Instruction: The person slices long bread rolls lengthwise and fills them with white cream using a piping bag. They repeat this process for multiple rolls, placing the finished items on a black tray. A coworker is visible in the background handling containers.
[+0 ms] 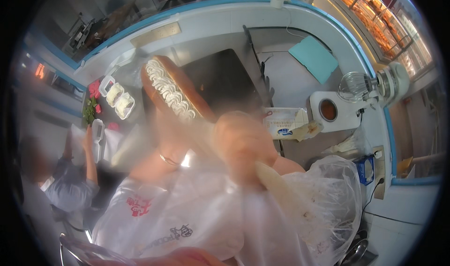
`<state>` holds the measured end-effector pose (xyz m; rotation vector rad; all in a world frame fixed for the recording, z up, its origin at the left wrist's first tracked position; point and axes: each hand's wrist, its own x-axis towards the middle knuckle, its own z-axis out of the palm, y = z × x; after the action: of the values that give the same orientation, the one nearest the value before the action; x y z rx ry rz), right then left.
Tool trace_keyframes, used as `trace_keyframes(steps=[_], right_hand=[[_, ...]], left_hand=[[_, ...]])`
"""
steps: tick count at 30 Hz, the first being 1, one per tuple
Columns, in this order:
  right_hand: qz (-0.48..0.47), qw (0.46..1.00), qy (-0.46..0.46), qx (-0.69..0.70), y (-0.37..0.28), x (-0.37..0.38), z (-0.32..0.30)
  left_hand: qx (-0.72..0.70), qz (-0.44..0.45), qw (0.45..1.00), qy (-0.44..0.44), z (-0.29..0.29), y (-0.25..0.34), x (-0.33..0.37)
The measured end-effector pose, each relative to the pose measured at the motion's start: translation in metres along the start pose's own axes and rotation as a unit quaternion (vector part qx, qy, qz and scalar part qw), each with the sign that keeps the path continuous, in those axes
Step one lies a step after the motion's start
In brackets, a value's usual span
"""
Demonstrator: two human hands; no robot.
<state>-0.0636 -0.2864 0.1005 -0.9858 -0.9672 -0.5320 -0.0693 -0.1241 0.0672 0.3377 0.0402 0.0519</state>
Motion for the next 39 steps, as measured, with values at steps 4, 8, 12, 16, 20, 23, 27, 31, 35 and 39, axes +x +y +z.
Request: trace_keyframes(steps=[4,8,12,16,20,23,27,31,35,39], right_hand=[[-0.013,1.000,-0.018,0.003,0.000,-0.009,-0.002],[0.009,0.999,-0.033,0.006,-0.006,0.010,-0.002],[-0.002,1.000,0.004,-0.013,-0.001,0.002,-0.005],[-0.011,0.999,-0.040,0.006,-0.001,-0.002,-0.007],[0.041,0.996,0.019,0.075,-0.003,0.001,0.006],[0.112,0.965,0.011,0.237,0.004,0.021,-0.015],[0.188,0.902,0.303,0.242,-0.033,0.094,-0.040],[0.184,0.872,0.352,0.286,-0.020,0.108,-0.022],[0.209,0.931,0.094,0.282,0.009,0.056,-0.020],[0.137,0.944,-0.024,0.300,0.010,0.043,-0.001]], left_hand=[[-0.008,0.007,1.000,-0.013,-0.003,0.000,0.004],[-0.008,0.027,1.000,-0.012,0.000,0.000,0.004],[0.003,0.040,0.999,-0.012,-0.001,0.003,0.005],[-0.009,0.031,0.999,-0.013,0.003,0.005,0.004],[-0.015,0.028,0.999,-0.020,0.001,0.009,0.006],[0.075,0.075,0.994,-0.024,0.007,0.013,0.005],[0.186,0.133,0.973,-0.033,0.016,0.019,-0.001],[0.008,0.073,0.995,-0.073,-0.001,0.020,0.008],[0.138,0.099,0.985,-0.021,0.013,0.019,0.005],[0.266,0.162,0.950,-0.008,0.022,0.017,0.003]])
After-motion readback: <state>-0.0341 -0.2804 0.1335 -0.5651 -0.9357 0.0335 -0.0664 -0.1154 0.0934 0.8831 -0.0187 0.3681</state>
